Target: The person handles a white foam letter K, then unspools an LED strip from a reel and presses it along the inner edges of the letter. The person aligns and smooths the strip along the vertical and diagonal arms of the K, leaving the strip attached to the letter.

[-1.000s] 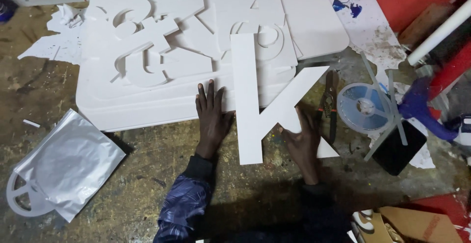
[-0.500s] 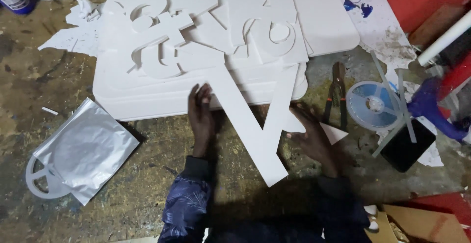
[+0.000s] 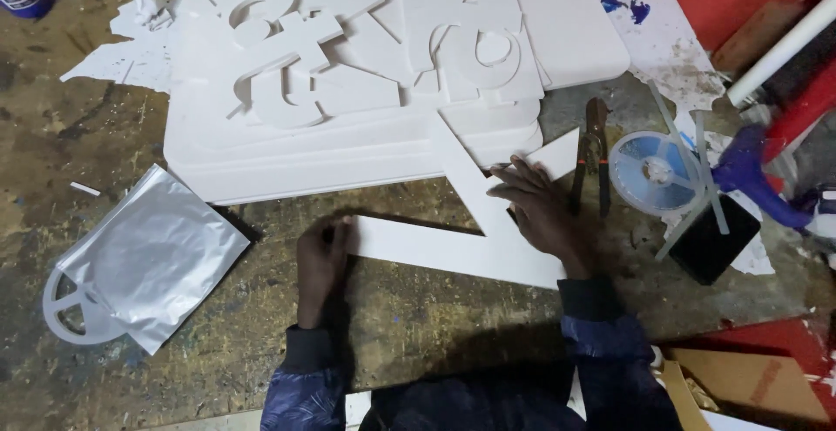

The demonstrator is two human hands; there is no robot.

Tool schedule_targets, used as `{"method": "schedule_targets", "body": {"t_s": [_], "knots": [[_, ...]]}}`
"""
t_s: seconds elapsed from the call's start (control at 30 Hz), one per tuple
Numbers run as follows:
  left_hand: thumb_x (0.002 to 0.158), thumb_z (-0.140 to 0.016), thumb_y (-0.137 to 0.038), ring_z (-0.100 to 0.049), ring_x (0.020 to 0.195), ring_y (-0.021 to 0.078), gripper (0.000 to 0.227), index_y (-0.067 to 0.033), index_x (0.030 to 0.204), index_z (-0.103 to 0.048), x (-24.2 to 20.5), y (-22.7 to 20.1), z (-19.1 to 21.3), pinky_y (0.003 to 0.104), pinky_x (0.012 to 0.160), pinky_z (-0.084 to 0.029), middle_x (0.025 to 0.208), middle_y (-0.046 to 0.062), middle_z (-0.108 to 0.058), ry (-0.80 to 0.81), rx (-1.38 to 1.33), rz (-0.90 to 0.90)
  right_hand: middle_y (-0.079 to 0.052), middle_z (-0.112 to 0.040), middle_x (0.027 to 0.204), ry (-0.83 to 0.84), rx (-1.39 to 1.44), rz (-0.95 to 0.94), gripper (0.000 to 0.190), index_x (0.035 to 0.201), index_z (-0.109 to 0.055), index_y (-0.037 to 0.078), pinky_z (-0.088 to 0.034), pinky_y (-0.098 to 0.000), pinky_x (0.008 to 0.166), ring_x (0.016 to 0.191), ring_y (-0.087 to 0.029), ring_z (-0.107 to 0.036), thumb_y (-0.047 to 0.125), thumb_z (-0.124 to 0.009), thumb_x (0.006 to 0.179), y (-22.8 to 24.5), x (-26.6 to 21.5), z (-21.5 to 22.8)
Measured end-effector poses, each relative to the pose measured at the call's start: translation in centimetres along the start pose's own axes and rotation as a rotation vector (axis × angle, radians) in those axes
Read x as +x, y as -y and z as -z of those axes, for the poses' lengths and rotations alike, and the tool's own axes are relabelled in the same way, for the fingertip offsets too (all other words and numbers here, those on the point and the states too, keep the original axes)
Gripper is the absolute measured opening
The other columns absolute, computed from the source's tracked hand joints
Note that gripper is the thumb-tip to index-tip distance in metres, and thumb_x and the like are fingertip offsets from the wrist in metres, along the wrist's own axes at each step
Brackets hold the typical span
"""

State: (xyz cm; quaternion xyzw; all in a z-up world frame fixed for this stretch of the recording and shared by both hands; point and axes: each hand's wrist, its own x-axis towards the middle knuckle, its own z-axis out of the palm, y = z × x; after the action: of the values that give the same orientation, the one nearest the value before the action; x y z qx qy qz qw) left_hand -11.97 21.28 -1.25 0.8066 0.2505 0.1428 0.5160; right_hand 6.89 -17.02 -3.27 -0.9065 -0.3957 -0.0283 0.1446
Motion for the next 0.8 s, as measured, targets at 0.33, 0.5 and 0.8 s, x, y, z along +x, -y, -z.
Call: {"method": "schedule_targets", "body": {"t_s": [0.33,0.5,0.8], "knots": [[0.105,-0.079,-0.048,-0.048,0.153,0.0602,0.061,-0.0131,0.154,-0.07,-7.0,-1.9,-5.0,0.075,0.119,-0.043,0.162,0.028,-0.057,0.01,0.348,-0.61,-0.018,-0.062,0.165,-0.636,-0.064,-0.089,0.061,0.153,-0.074,0.012,-0.047,-0.0498,0.122,0.154,-0.041,-0.058,0.038,-0.088,0.1,6.9,-5.3,-7.6],[0.097,-0.083,-0.068,-0.071,0.132,0.0352,0.062,-0.0148,0.129,-0.08,-8.0,-1.1,-6.1,0.058,0.124,-0.042,0.129,0.009,-0.079,-0.032,0.503,-0.677,-0.021,-0.072,0.143,-0.671,0.142,0.034,0.037,0.135,-0.077,0.003,-0.053,-0.0526,0.113,0.137,-0.046,-0.068,0.017,-0.083,0.102,9.9,-6.1,-2.6],[0.112,-0.074,-0.032,-0.061,0.104,0.0455,0.036,-0.0021,0.131,-0.08,-14.3,-1.9,-7.2,0.055,0.087,-0.049,0.116,0.025,-0.07,0.07,0.398,-0.68,-0.012,-0.068,0.156,-0.403,0.338,-0.195,0.031,0.145,-0.07,0.001,-0.061,-0.056,0.103,0.132,-0.038,-0.072,0.019,-0.062,0.12,11.4,-11.3,0.6]]}}
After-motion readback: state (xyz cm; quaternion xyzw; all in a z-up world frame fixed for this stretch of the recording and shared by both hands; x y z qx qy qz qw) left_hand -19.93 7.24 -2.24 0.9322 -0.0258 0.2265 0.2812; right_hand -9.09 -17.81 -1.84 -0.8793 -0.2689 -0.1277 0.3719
